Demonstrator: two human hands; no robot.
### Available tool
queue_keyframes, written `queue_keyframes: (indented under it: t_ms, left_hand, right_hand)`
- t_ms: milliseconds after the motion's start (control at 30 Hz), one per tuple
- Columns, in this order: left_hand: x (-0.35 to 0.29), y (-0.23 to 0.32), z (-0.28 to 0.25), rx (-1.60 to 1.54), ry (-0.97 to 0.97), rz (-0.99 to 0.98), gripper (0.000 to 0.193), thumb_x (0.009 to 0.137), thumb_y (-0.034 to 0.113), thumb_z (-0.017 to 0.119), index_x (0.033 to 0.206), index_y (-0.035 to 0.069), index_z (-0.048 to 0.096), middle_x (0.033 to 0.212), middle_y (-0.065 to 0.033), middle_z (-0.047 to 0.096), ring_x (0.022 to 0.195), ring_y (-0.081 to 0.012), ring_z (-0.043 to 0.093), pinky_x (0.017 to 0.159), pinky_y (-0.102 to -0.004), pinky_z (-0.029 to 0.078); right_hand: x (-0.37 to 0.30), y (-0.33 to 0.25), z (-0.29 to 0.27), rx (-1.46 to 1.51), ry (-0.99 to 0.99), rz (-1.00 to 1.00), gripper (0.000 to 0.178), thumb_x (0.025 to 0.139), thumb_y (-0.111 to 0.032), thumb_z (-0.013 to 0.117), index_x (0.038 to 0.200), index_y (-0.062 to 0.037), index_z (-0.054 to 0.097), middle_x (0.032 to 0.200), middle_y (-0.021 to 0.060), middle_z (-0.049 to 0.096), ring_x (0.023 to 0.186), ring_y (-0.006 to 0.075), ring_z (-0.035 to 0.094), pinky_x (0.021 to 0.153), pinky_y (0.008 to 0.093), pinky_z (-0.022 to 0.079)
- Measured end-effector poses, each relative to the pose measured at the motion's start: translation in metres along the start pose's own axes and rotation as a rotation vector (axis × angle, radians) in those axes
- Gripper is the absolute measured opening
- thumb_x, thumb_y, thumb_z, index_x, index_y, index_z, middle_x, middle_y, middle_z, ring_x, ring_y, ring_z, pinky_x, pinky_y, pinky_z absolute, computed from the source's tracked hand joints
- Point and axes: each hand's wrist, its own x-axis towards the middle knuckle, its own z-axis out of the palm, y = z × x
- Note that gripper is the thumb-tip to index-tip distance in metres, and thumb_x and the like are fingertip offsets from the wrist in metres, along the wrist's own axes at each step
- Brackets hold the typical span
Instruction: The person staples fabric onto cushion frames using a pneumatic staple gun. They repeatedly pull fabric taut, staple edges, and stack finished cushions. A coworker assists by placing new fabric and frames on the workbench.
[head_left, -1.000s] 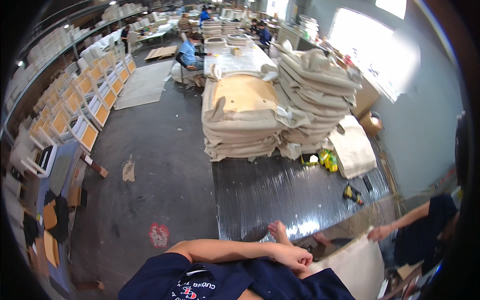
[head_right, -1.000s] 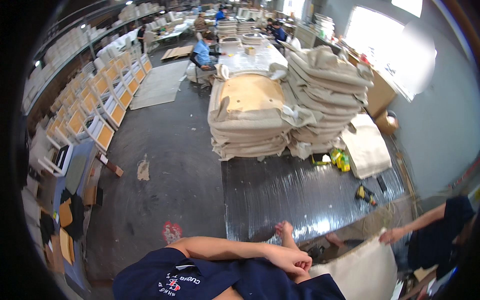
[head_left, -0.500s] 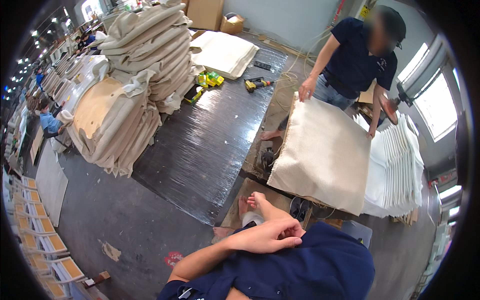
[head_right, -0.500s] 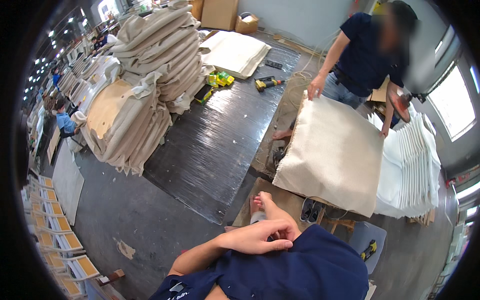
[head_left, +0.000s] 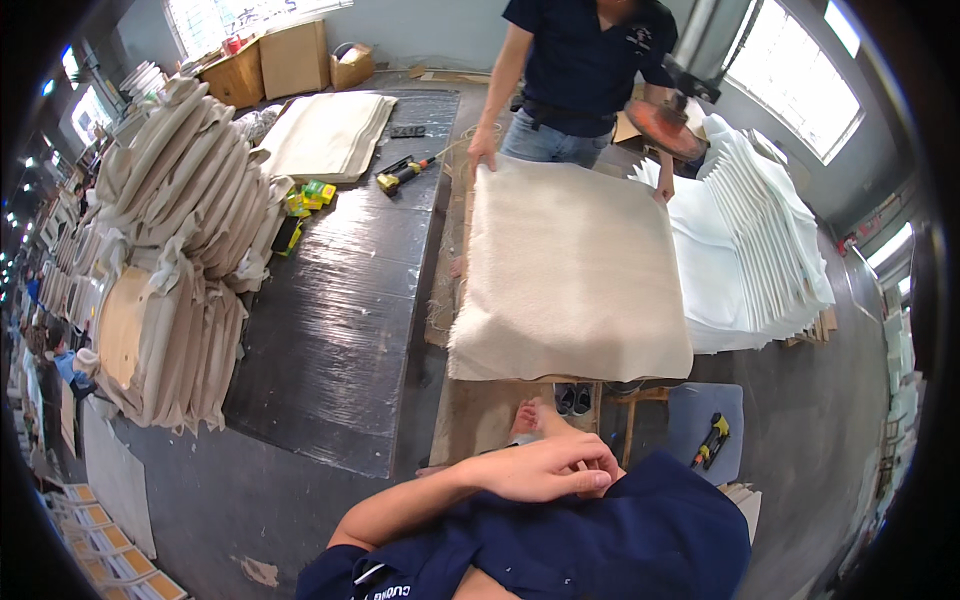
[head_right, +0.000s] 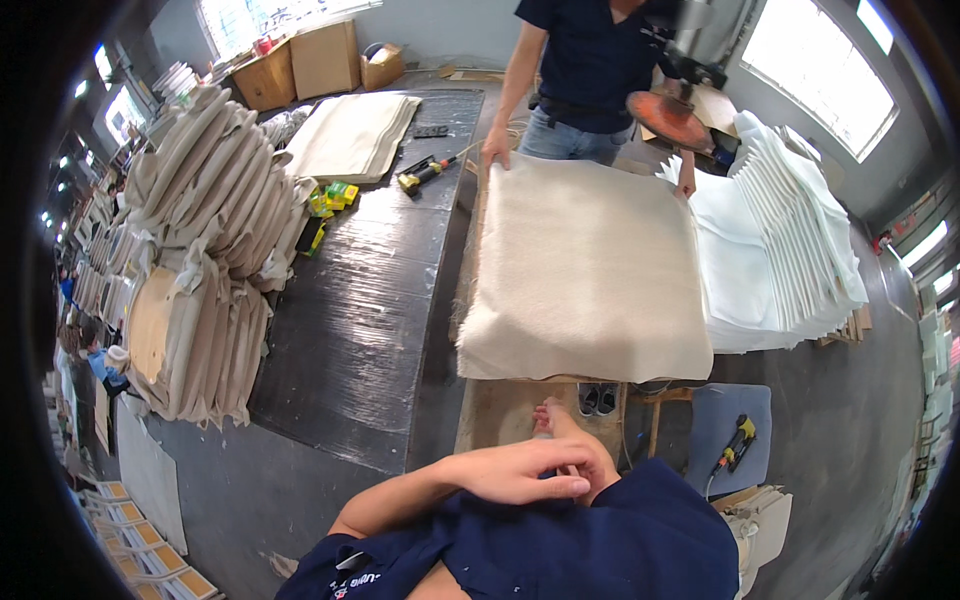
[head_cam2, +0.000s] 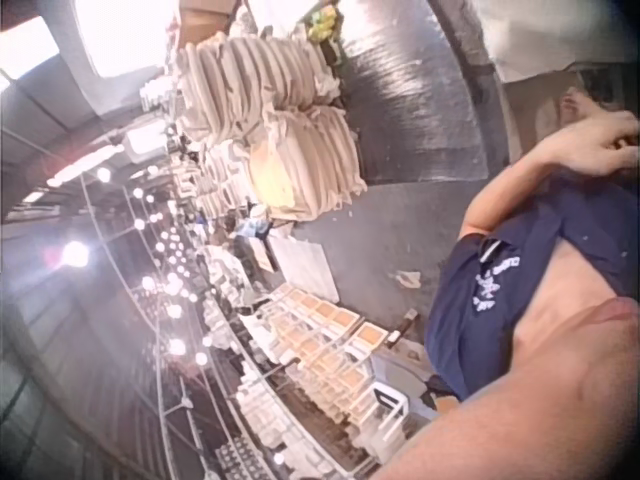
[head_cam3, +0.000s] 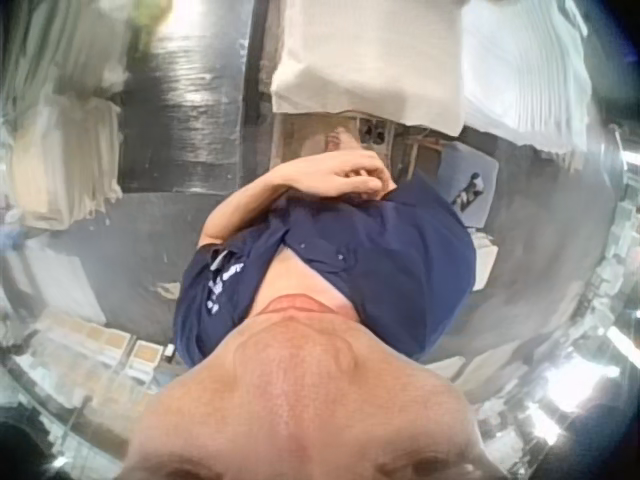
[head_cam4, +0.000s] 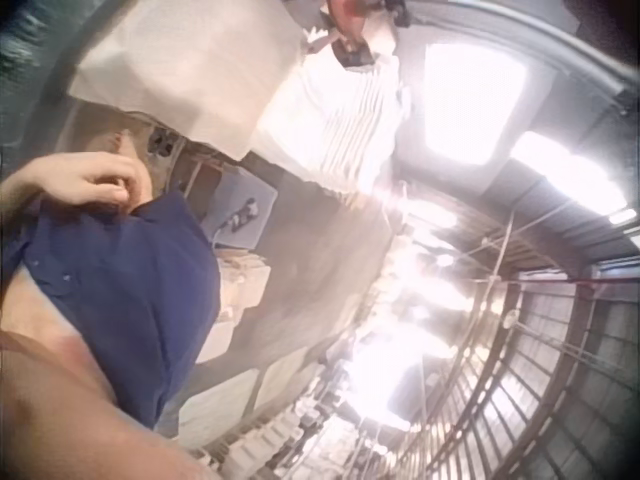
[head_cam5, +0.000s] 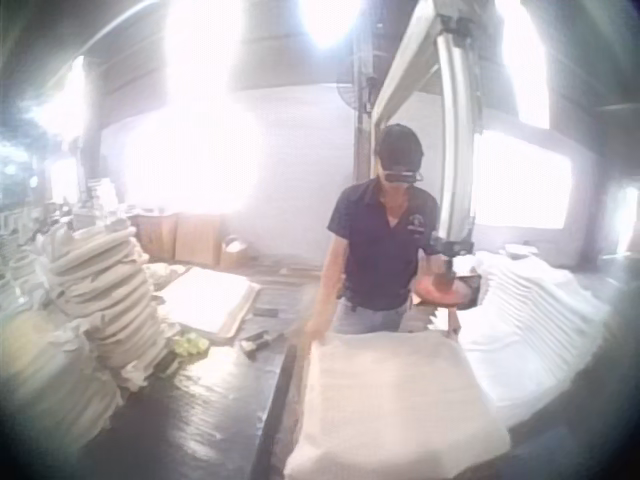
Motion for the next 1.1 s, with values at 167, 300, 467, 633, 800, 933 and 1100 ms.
queue_keyframes:
  t_ms: [167,300,467,633,800,933,1100]
  left_hand:
    - [0.120,-0.076,-0.014,0.248,-0.147,-0.131,0.060,0.118,0.049,0.035,0.153,0.003,0.052,0.150,-0.0187,0.060,0.139,-0.0339,0.057,0.116,-0.0424,0.044]
    - [0.192,-0.030,-0.035,0.298,-0.372,-0.264,0.069,0.117,0.056,0.032,0.157,0.003,0.048,0.149,-0.0255,0.060,0.138,-0.0401,0.057,0.115,-0.0449,0.045]
    - [0.231,-0.017,-0.046,0.079,-0.318,-0.055,0.071,0.116,0.058,0.034,0.157,0.002,0.050,0.149,-0.0241,0.061,0.139,-0.0404,0.057,0.116,-0.0449,0.044]
    - [0.276,-0.109,-0.054,0.416,-0.300,-0.182,0.062,0.116,0.049,0.040,0.160,0.007,0.048,0.162,-0.0183,0.051,0.157,-0.0353,0.037,0.126,-0.0465,0.034]
    - [0.310,-0.138,-0.048,0.545,-0.402,-0.241,0.059,0.113,0.042,0.048,0.156,0.002,0.051,0.158,-0.0208,0.054,0.152,-0.0353,0.044,0.124,-0.0456,0.037]
    - [0.318,-0.096,-0.043,0.141,-0.591,-0.045,0.057,0.114,0.039,0.050,0.157,0.002,0.049,0.158,-0.0214,0.053,0.150,-0.0345,0.047,0.124,-0.0439,0.037]
    - [0.321,-0.066,-0.042,0.019,-0.694,0.059,0.059,0.117,0.041,0.046,0.162,0.003,0.044,0.162,-0.0206,0.050,0.153,-0.0339,0.043,0.127,-0.0421,0.032]
  right_hand:
    - [0.026,-0.068,-0.073,0.082,-0.004,-0.054,0.027,0.105,-0.029,0.053,0.121,-0.0097,0.064,0.105,0.0110,0.076,0.078,0.0256,0.074,0.061,0.0435,0.053]
    - [0.049,-0.109,-0.120,0.112,-0.002,-0.081,0.027,0.105,-0.029,0.053,0.120,-0.0096,0.064,0.104,0.0110,0.076,0.078,0.0256,0.074,0.061,0.0436,0.053]
    - [0.061,-0.146,-0.151,0.079,-0.020,-0.081,0.027,0.104,-0.028,0.054,0.119,-0.0094,0.065,0.103,0.0109,0.076,0.077,0.0256,0.074,0.061,0.0436,0.053]
    - [0.067,-0.154,-0.176,0.065,-0.026,-0.061,0.026,0.104,-0.028,0.054,0.118,-0.0092,0.065,0.102,0.0109,0.075,0.077,0.0256,0.074,0.061,0.0437,0.054]
    - [0.070,-0.151,-0.199,0.105,-0.011,-0.058,0.025,0.104,-0.028,0.054,0.118,-0.0091,0.065,0.102,0.0108,0.075,0.076,0.0256,0.074,0.061,0.0438,0.054]
    - [0.070,-0.151,-0.200,0.125,-0.015,-0.055,0.025,0.104,-0.028,0.055,0.117,-0.0089,0.065,0.101,0.0108,0.075,0.076,0.0256,0.074,0.061,0.0439,0.054]
    - [0.073,-0.141,-0.208,0.183,-0.005,-0.055,0.025,0.103,-0.027,0.055,0.116,-0.0088,0.065,0.100,0.0108,0.075,0.075,0.0256,0.074,0.061,0.0439,0.055]
